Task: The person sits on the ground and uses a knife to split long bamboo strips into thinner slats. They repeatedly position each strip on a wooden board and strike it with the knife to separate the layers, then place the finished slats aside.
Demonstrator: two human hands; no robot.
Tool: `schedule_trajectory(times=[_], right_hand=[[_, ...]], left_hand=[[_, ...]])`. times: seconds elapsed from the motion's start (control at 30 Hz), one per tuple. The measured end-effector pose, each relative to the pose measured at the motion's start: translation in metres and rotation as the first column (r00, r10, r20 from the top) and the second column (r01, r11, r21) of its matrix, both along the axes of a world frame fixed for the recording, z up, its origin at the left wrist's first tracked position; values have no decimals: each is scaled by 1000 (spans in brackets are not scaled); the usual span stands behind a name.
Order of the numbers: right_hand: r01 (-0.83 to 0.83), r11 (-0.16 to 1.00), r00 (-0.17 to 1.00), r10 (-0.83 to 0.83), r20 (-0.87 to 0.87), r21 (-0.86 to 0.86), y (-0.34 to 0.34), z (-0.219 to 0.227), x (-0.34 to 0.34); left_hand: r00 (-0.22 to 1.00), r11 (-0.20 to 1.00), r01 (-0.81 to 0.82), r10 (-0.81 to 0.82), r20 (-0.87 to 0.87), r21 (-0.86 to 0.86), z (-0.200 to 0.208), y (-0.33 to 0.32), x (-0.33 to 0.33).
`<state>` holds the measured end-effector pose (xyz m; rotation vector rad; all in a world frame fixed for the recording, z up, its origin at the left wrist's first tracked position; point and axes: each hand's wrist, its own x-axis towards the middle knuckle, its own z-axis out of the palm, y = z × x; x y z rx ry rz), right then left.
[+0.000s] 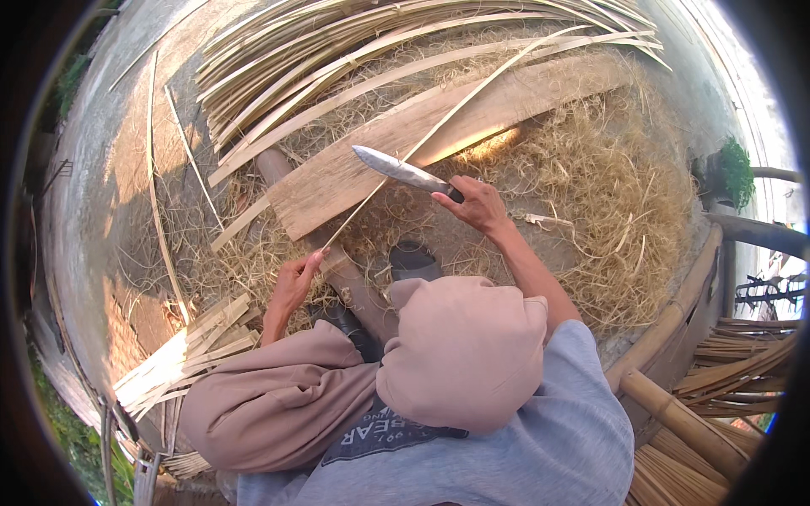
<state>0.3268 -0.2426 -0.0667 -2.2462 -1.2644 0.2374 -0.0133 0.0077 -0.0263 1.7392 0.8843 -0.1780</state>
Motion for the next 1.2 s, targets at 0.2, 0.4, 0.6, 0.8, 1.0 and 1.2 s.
schedule_trajectory(times=[0.2, 0.4, 0.6, 0.8, 1.0, 1.2], right_hand=[[663, 747, 737, -662, -141, -40, -51, 7, 109], [127, 983, 971, -150, -185, -130, 6, 26, -35], [282, 953, 956, -289, -49, -111, -14, 1, 3], [586, 801, 776, -599, -199, -126, -27, 17, 81], [-24, 999, 995, 20, -94, -42, 11, 21, -88], [720, 690, 666, -716, -209, -69, -18, 7, 69]], left_hand=[[1000, 999, 14, -15, 26, 32, -3, 7, -10], [996, 952, -29, 52, -69, 304, 19, -7, -7], [998, 896, -11, 40, -55, 444, 23, -11, -11], [998, 770, -25, -16, 59, 638, -1, -19, -16], [999, 740, 15, -35, 16, 673, -2, -25, -19], [996, 711, 7, -70, 60, 703, -4, -24, -14]])
